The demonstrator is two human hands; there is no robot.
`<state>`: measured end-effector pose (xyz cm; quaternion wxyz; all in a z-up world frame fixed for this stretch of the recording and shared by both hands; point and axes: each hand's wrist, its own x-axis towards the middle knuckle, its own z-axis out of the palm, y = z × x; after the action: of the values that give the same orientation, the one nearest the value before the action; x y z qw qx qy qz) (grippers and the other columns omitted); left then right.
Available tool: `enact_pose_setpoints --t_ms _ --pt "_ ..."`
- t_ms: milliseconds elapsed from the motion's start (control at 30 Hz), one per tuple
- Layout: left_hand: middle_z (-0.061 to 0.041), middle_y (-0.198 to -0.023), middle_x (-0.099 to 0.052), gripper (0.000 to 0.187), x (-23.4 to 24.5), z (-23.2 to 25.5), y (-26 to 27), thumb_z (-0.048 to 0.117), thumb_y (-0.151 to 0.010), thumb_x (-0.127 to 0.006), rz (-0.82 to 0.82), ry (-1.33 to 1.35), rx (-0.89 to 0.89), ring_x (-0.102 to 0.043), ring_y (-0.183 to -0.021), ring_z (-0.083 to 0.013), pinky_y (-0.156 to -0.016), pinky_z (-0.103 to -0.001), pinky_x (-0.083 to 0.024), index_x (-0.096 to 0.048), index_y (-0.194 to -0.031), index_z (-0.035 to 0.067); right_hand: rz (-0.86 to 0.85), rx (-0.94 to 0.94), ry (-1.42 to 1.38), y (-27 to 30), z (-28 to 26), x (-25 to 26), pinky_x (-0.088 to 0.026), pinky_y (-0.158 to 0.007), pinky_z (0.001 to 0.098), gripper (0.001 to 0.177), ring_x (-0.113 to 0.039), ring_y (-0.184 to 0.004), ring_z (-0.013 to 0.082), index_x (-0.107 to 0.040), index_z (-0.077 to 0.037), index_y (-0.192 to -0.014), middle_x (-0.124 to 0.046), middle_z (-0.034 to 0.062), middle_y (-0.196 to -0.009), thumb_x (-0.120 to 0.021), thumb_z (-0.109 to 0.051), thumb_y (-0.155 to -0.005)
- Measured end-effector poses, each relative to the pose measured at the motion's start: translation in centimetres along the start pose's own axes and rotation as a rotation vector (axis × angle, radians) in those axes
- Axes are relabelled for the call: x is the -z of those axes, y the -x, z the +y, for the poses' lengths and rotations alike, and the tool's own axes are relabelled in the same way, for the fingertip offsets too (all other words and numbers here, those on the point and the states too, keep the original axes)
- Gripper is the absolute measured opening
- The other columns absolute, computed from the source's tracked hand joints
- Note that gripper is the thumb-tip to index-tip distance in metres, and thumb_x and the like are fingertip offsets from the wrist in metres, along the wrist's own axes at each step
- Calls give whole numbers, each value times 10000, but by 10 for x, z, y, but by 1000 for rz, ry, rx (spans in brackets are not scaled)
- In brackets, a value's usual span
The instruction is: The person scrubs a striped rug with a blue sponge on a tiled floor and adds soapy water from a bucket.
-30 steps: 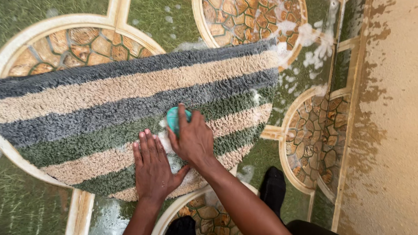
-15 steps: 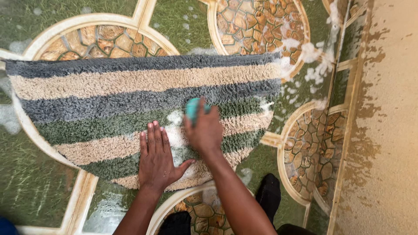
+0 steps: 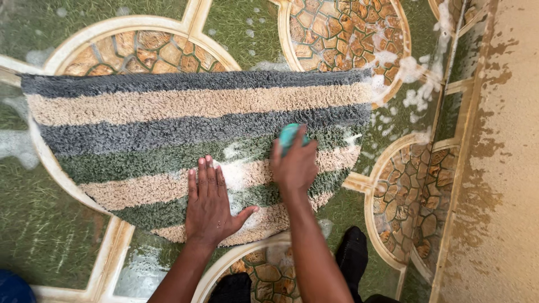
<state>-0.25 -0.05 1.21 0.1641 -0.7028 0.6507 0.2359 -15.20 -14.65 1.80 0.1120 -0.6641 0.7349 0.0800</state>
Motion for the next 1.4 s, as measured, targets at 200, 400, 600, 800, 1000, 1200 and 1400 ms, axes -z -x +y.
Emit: enact_pose_setpoints --t_ms 200,400,600,800,1000,1200,1400 --pt "-319 -1588 -18 1238 -31 -3 -10 918 -791 -124 538 288 -78 50 -1513 -384 -1211 -524 55 -150 -1464 -121 -205 501 42 41 5 -7 -571 -472 362 800 -611 -711 225 -310 -152 -1571 -538 225 -1102 -586 -531 -922" --pt "-332 -1609 40 1268 3 -4 2 927 -798 -138 93 60 -24 106 -1505 -406 -1187 -526 91 -96 -1520 -114 2 -26 46 -5 73 33 -561 -545 372 725 -591 -740 228 -349 -132 -1570 -544 187 -1083 -565 -512 -992" --pt "-332 -1618 67 1294 21 -5 1 946 -793 -159 -50 22 -37 124 -1502 -402 -1180 -526 96 -66 -1528 -114 -248 278 124 86 -14 -4 -550 -487 312 805 -586 -741 209 -249 -125 -1610 -500 243 -1146 -565 -450 -944" --pt "-345 -1611 51 1316 0 -6 1 959 -777 -166 132 45 -51 117 -1510 -409 -1195 -531 99 -94 -1523 -123 -186 247 154 44 47 7 -531 -478 312 769 -568 -722 184 -294 -148 -1590 -535 196 -1098 -508 -565 -980" --pt "-353 -1578 23 1316 -11 -4 -7 950 -733 -240 530 297 -108 102 -1502 -402 -1191 -561 82 -136 -1466 -138 -53 -74 45 14 96 16 -514 -561 362 775 -526 -709 183 -303 -174 -1614 -526 139 -1077 -515 -592 -995" --pt "-345 -1642 70 1314 -10 -6 0 943 -817 -293 228 105 -57 130 -1552 -410 -1227 -545 108 -93 -1539 -137 -258 314 52 94 38 -15 -528 -532 341 850 -535 -773 203 -260 -167 -1605 -517 195 -1108 -536 -628 -946" --pt "-334 -1625 92 1441 -21 -5 -4 1013 -702 -267 327 310 -109 152 -1530 -375 -1215 -542 121 -73 -1527 -152 -60 45 115 37 123 11 -499 -636 361 764 -579 -822 195 -329 -213 -1600 -550 140 -1121 -558 -623 -998"
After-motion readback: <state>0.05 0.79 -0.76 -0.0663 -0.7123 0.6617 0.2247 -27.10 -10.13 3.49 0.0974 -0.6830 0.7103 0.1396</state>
